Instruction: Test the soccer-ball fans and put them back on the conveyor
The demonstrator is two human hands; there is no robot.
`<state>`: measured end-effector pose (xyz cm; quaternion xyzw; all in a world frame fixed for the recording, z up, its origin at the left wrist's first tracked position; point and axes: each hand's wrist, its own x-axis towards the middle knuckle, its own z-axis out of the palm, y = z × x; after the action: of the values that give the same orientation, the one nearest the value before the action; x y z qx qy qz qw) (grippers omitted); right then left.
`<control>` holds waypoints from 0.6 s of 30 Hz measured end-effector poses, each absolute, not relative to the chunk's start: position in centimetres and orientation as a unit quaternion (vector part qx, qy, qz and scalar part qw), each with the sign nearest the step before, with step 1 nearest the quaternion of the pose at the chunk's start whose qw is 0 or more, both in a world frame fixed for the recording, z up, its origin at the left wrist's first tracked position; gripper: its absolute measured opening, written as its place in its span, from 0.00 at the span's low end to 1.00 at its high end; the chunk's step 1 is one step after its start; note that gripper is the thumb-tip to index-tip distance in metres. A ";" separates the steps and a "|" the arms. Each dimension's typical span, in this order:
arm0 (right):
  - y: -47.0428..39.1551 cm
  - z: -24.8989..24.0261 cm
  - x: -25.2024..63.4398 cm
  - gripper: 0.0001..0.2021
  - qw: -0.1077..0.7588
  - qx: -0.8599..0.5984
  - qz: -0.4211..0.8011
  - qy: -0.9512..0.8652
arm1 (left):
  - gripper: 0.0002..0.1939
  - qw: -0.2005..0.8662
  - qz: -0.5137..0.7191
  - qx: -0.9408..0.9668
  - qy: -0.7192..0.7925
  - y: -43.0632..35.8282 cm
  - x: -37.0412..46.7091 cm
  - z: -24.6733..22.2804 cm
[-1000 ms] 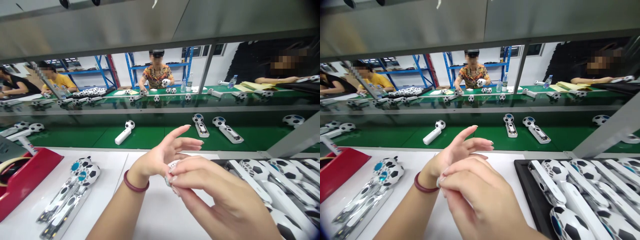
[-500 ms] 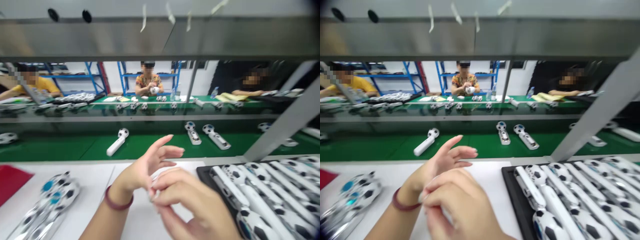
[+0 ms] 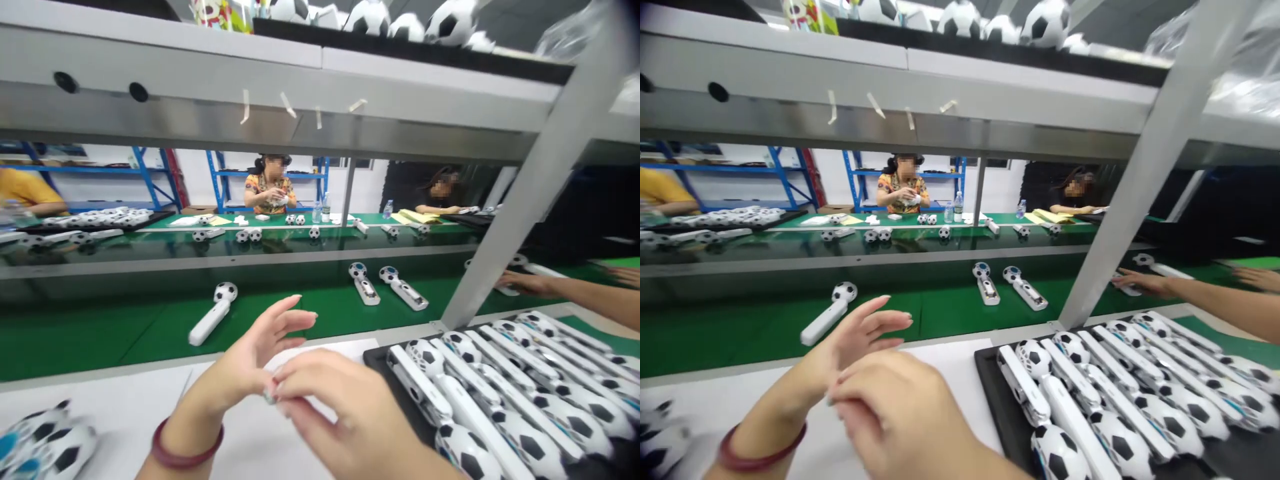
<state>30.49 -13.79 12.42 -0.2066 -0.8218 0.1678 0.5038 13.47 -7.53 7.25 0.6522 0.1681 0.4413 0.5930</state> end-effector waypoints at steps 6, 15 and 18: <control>-13.7 12.9 31.3 0.07 0.472 -0.235 0.183 -0.830 | 0.46 0.593 0.409 0.665 0.194 -8.0 13.7 8.3; -13.6 13.0 31.1 0.09 0.476 -0.243 0.199 -0.821 | 0.46 0.594 0.399 0.673 0.184 -7.9 13.7 8.5; -13.5 12.9 31.2 0.09 0.470 -0.246 0.201 -0.824 | 0.46 0.594 0.400 0.673 0.186 -7.9 13.7 8.5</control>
<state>31.24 -13.53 12.91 -0.2464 -0.8236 0.2011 0.4697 13.71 -7.92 8.47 0.6728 0.1861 0.4002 0.5938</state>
